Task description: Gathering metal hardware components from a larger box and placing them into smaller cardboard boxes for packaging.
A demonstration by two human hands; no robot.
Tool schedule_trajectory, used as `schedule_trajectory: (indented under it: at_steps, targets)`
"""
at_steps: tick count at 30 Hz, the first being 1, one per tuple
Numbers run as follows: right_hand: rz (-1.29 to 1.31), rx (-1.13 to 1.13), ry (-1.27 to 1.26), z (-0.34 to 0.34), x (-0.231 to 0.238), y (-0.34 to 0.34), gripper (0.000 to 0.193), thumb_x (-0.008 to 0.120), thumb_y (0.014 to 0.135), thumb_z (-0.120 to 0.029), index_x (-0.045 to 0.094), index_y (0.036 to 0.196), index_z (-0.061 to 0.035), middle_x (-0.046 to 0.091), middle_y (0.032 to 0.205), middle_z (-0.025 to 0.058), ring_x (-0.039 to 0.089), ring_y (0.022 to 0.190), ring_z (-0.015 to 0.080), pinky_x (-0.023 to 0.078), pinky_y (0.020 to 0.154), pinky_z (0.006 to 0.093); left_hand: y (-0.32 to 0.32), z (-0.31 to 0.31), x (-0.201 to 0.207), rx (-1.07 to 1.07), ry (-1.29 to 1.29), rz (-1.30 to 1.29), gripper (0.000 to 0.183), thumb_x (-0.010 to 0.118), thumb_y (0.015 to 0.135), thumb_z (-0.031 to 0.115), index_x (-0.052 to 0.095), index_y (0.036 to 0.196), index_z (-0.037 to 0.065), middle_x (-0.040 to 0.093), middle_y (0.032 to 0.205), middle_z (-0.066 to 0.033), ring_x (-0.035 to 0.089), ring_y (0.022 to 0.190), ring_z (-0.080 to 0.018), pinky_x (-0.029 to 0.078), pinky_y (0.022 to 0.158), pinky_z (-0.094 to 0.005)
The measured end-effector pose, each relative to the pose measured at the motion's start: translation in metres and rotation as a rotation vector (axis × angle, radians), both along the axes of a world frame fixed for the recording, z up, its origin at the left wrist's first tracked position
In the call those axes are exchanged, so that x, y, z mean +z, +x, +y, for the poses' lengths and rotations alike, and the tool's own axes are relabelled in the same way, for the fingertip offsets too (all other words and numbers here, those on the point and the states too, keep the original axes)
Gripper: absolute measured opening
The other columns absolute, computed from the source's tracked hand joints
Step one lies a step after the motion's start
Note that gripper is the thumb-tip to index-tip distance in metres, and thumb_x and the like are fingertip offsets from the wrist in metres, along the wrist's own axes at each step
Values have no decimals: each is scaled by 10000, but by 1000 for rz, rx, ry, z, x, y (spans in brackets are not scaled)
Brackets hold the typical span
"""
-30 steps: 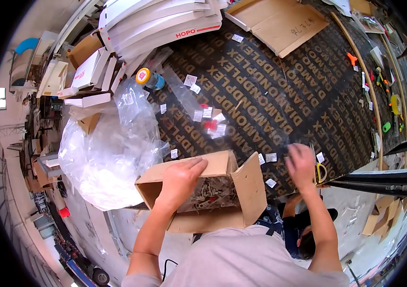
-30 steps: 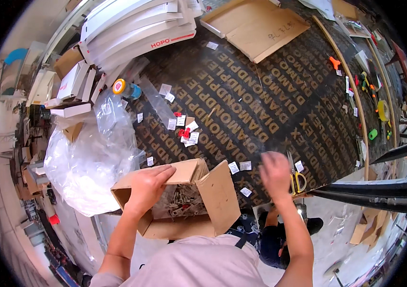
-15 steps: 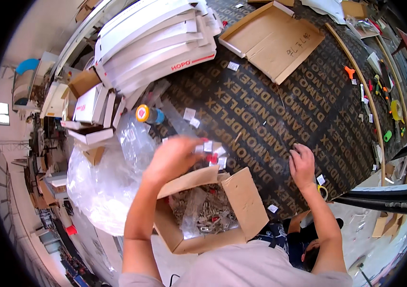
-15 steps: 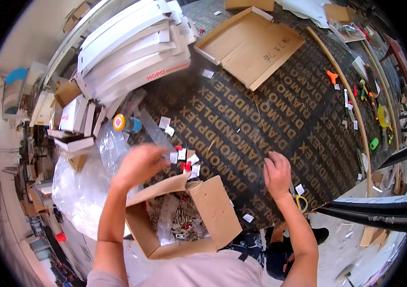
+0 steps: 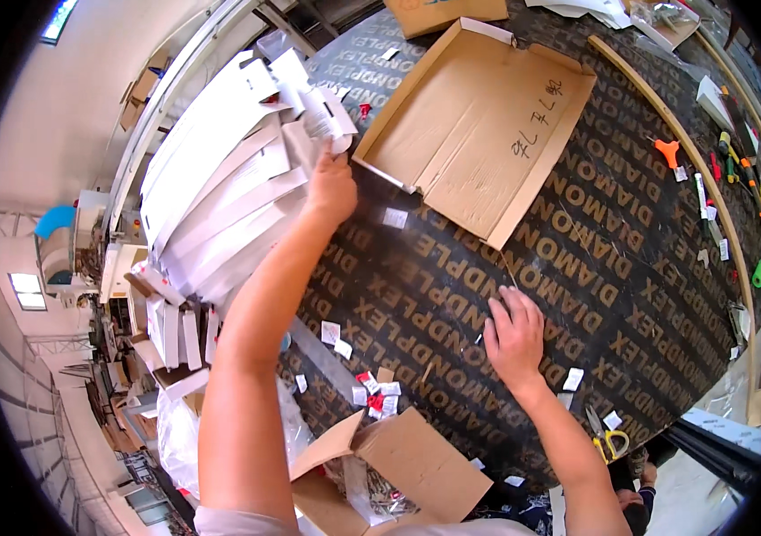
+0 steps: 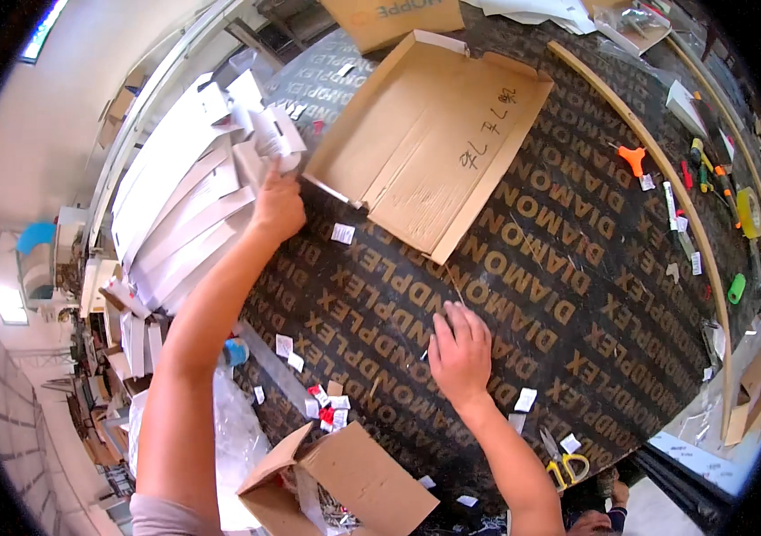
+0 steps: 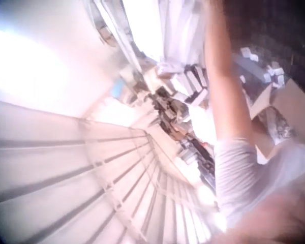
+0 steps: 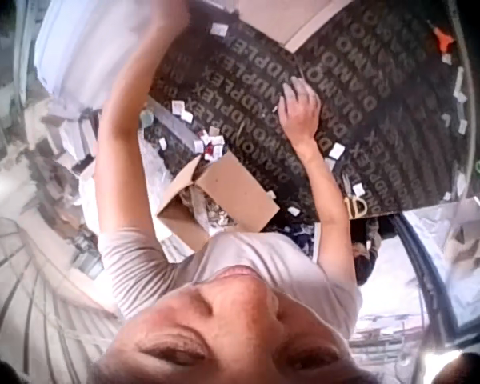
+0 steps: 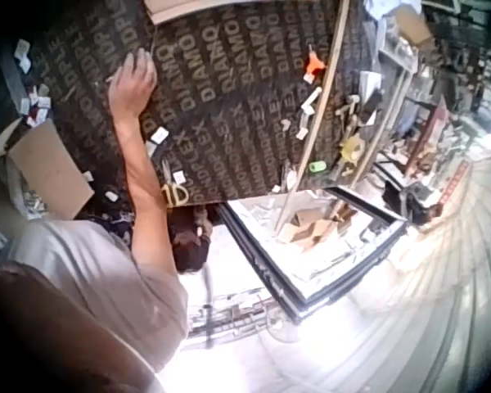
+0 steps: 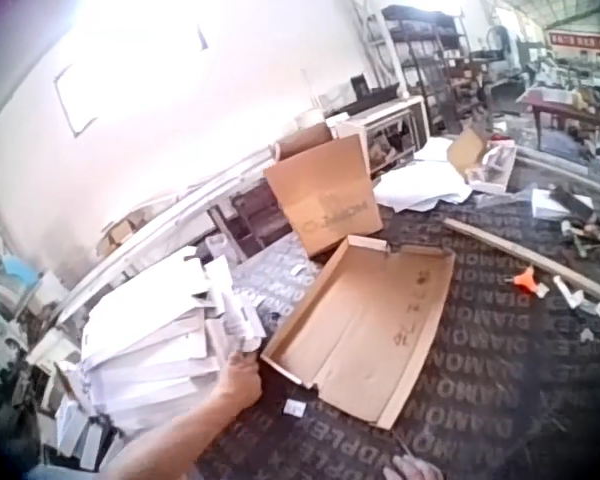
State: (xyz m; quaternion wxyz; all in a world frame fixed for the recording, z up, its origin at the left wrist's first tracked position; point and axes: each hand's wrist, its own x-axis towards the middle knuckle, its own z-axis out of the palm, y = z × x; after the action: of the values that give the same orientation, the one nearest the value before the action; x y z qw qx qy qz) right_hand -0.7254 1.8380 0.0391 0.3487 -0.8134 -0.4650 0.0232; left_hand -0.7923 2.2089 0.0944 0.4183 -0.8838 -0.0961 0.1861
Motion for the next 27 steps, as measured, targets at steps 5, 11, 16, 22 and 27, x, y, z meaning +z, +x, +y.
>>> schedule_trajectory:
  at_steps: [5,11,16,22,27]
  targets:
    - [35,-1,-31,0,-1,8,298,616,764,-116,606,1050,-36,540,1189,101,470,1144,274,374,961,419,7,1,41,-25,-221,-287,146,576,707,171,698,664,102,635,888,-17,496,1098,-184,203,1096,-523]
    - [51,12,-10,4,-3,9,303,616,757,-110,604,1049,-32,540,1183,101,470,1143,275,373,961,414,-4,5,90,-8,-223,-378,158,596,737,178,700,688,69,613,999,-46,476,1164,-161,250,1086,-444]
    - [21,-1,-8,0,-1,8,296,618,757,-116,606,1042,-34,542,1177,100,472,1139,272,379,953,412,-17,7,80,76,-260,-328,149,630,705,200,698,688,69,628,1035,-61,492,1144,-170,265,1091,-420]
    - [88,-52,76,2,-4,2,191,581,792,-136,617,958,-50,574,1127,110,505,1093,281,399,923,424,-24,-40,80,130,-545,-419,280,602,819,197,612,1061,59,534,1234,-132,424,1242,-285,302,1066,-428]
    - [-5,-57,102,-3,-6,3,238,573,796,-144,582,1002,-28,540,1146,108,479,1126,268,381,961,402,-64,-123,126,445,-1077,-431,289,601,829,167,602,1092,49,592,1134,-155,538,1080,-329,414,940,-394]
